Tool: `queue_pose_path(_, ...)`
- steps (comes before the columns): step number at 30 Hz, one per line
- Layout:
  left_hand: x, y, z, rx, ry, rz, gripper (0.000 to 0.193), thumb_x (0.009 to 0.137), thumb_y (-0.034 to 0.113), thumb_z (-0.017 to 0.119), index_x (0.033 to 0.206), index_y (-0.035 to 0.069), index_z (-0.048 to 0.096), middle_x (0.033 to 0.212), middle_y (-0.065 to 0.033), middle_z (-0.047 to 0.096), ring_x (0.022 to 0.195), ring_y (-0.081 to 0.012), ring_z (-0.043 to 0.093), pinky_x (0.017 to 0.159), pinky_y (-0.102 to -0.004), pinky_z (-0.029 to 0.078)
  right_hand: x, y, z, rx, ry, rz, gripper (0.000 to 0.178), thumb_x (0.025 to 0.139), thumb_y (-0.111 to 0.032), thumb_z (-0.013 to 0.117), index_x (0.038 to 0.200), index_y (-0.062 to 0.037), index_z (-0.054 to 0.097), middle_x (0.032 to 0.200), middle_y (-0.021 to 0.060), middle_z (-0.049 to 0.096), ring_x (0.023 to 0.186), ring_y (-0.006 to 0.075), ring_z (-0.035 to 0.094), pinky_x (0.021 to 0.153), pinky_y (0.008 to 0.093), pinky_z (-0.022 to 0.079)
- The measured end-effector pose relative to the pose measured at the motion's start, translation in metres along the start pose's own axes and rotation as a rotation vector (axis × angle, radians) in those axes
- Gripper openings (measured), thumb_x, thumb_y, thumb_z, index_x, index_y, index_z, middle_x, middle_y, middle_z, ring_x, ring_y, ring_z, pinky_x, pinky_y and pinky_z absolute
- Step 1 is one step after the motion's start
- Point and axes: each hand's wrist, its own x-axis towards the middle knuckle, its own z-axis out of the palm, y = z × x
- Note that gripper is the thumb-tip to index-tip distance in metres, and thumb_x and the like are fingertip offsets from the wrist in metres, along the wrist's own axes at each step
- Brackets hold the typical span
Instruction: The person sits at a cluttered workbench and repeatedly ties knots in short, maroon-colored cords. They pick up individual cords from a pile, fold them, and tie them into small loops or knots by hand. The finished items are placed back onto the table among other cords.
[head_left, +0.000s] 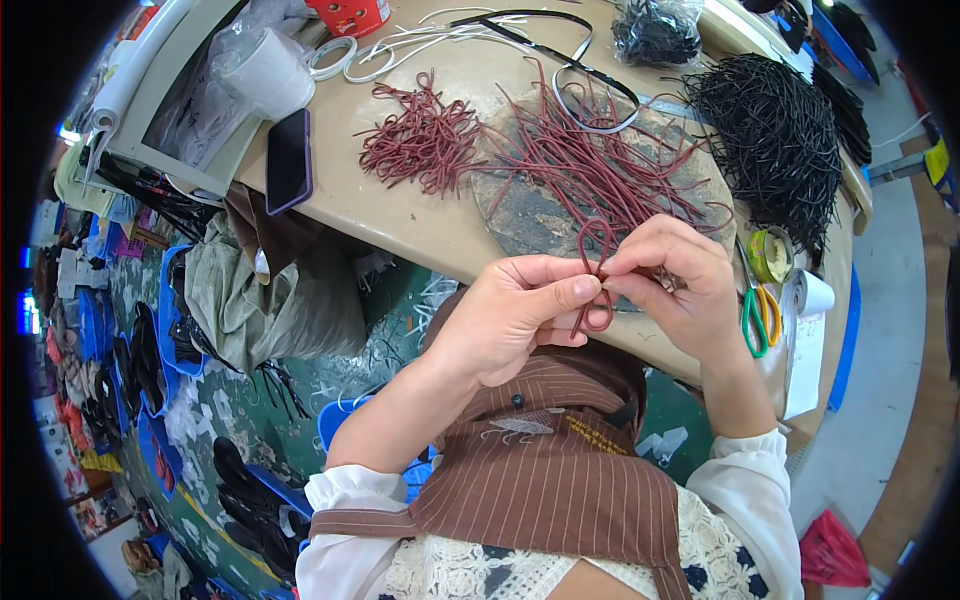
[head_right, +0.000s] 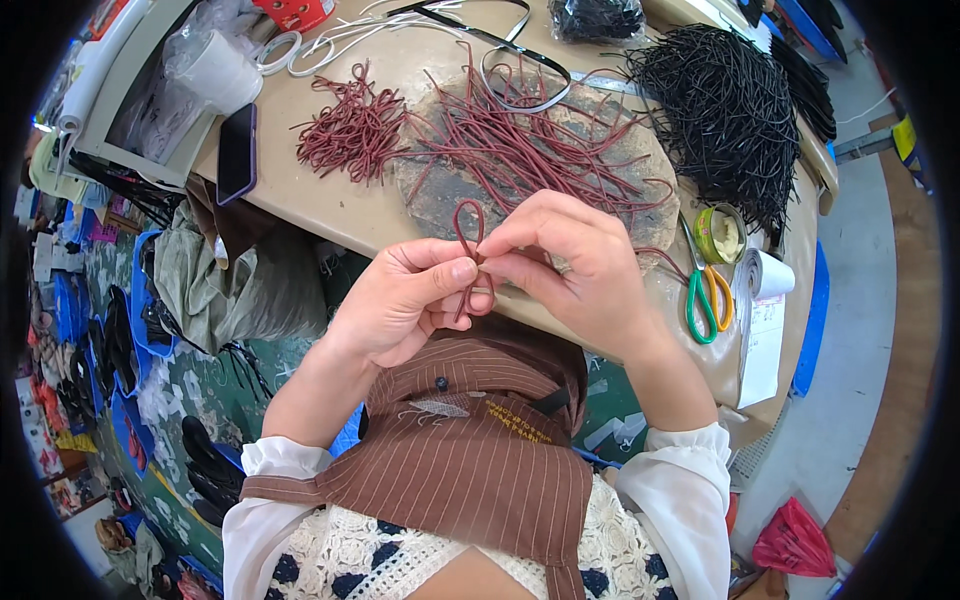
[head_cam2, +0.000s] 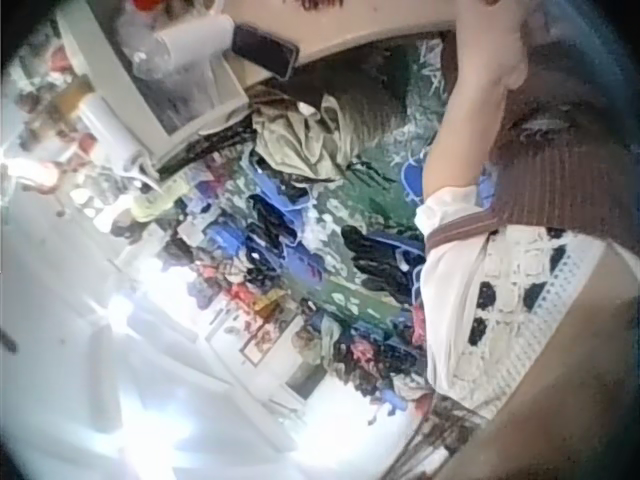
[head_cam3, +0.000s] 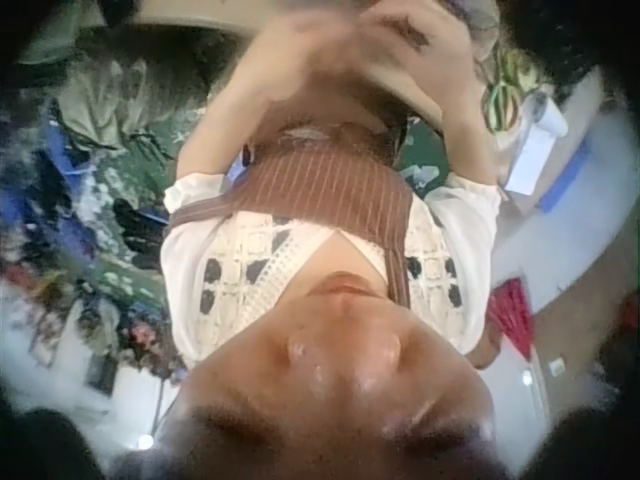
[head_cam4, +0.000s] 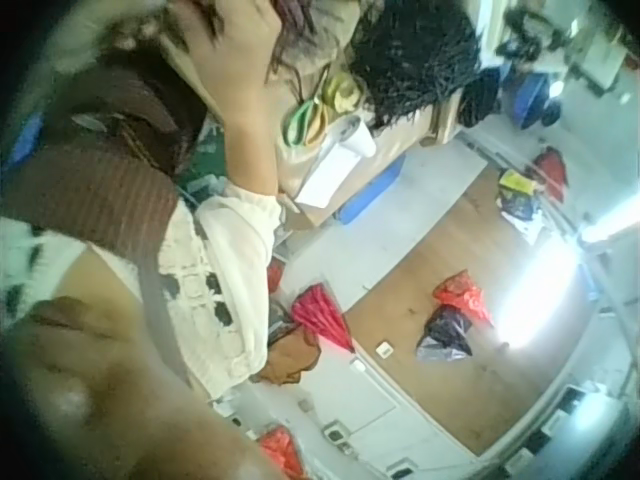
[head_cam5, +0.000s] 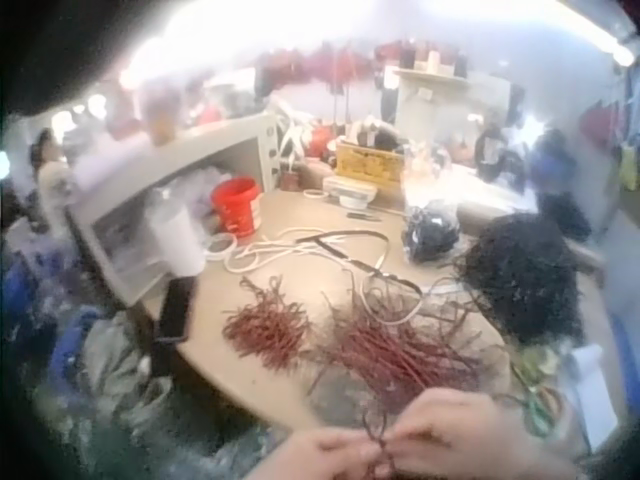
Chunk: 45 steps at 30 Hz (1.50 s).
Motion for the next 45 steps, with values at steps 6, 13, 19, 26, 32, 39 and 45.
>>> queue_pose_path(6, -0.001, -0.003, 0.002, 0.190, 0.010, 0.118, 0.031, 0.081, 0.005, 0.059, 0.110, -0.003, 0.052, 0.076, -0.0085, 0.063, 0.067, -0.0106, 0.058, 0.058, -0.0195, 0.045, -0.008, 0.002, -0.008, -0.185, 0.033, -0.106, 0.017, 0.066, 0.001, 0.067, 0.081, -0.0058, 0.065, 0.075, 0.0054, 0.060, 0.068, 0.0178, 0.058, 0.062, 0.0270, 0.045)
queue_pose_path(13, -0.016, 0.011, 0.012, 0.492, -0.253, -0.049, 0.087, 0.074, -0.006, 0.062, 0.138, 0.005, 0.005, 0.076, -0.0114, 0.063, 0.069, -0.0144, 0.061, 0.065, -0.0263, 0.049, 0.013, -0.009, -0.034, -0.144, -0.111, -0.260, 0.012, 0.066, -0.007, 0.070, 0.077, -0.0072, 0.065, 0.070, 0.0015, 0.061, 0.065, 0.0145, 0.058, 0.066, 0.0257, 0.041)
queue_pose_path(19, -0.018, 0.007, 0.012, 0.377, -0.154, 0.446, 0.085, 0.075, -0.009, 0.058, 0.138, 0.006, 0.002, 0.071, -0.0080, 0.059, 0.069, -0.0164, 0.061, 0.065, -0.0274, 0.050, -0.010, 0.011, -0.004, 0.451, -0.183, 0.270, 0.009, 0.078, -0.005, 0.061, 0.083, 0.0016, 0.059, 0.078, 0.0048, 0.060, 0.071, 0.0087, 0.056, 0.063, 0.0222, 0.044)
queue_pose_path(26, -0.008, -0.003, 0.002, 0.601, -0.008, 0.477, 0.055, 0.080, -0.005, 0.054, 0.129, 0.000, 0.029, 0.082, -0.0065, 0.059, 0.076, -0.0103, 0.058, 0.069, -0.0232, 0.048, -0.019, -0.010, -0.012, 0.646, -0.220, 0.316, 0.022, 0.073, 0.001, 0.065, 0.095, 0.0034, 0.060, 0.082, 0.0084, 0.063, 0.076, 0.0113, 0.060, 0.068, 0.0231, 0.048)
queue_pose_path(32, -0.004, -0.008, 0.000, 0.508, 0.100, 0.383, 0.020, 0.081, -0.002, 0.055, 0.102, -0.004, 0.056, 0.089, -0.0069, 0.062, 0.080, -0.0080, 0.057, 0.072, -0.0217, 0.048, -0.013, -0.008, -0.003, 0.146, -0.197, 0.129, 0.016, 0.068, -0.006, 0.071, 0.082, -0.0017, 0.064, 0.077, 0.0057, 0.065, 0.068, 0.0097, 0.058, 0.063, 0.0239, 0.046)
queue_pose_path(39, -0.004, -0.007, -0.009, 0.456, 0.211, 0.325, 0.018, 0.083, 0.005, 0.057, 0.098, -0.004, 0.059, 0.087, -0.0070, 0.063, 0.076, -0.0099, 0.059, 0.071, -0.0232, 0.049, -0.008, -0.001, 0.021, 0.317, -0.111, 0.490, 0.014, 0.071, -0.012, 0.069, 0.072, -0.0013, 0.059, 0.063, 0.0016, 0.058, 0.059, 0.0060, 0.053, 0.056, 0.0218, 0.042)
queue_pose_path(45, -0.003, -0.009, -0.009, 0.217, 0.169, 0.215, 0.020, 0.085, 0.012, 0.055, 0.098, -0.003, 0.060, 0.088, -0.0073, 0.063, 0.078, -0.0119, 0.061, 0.073, -0.0244, 0.050, -0.002, 0.003, 0.019, 0.147, -0.159, 0.504, 0.015, 0.070, -0.006, 0.066, 0.068, -0.0008, 0.052, 0.066, 0.0016, 0.057, 0.060, 0.0056, 0.051, 0.054, 0.0207, 0.041)
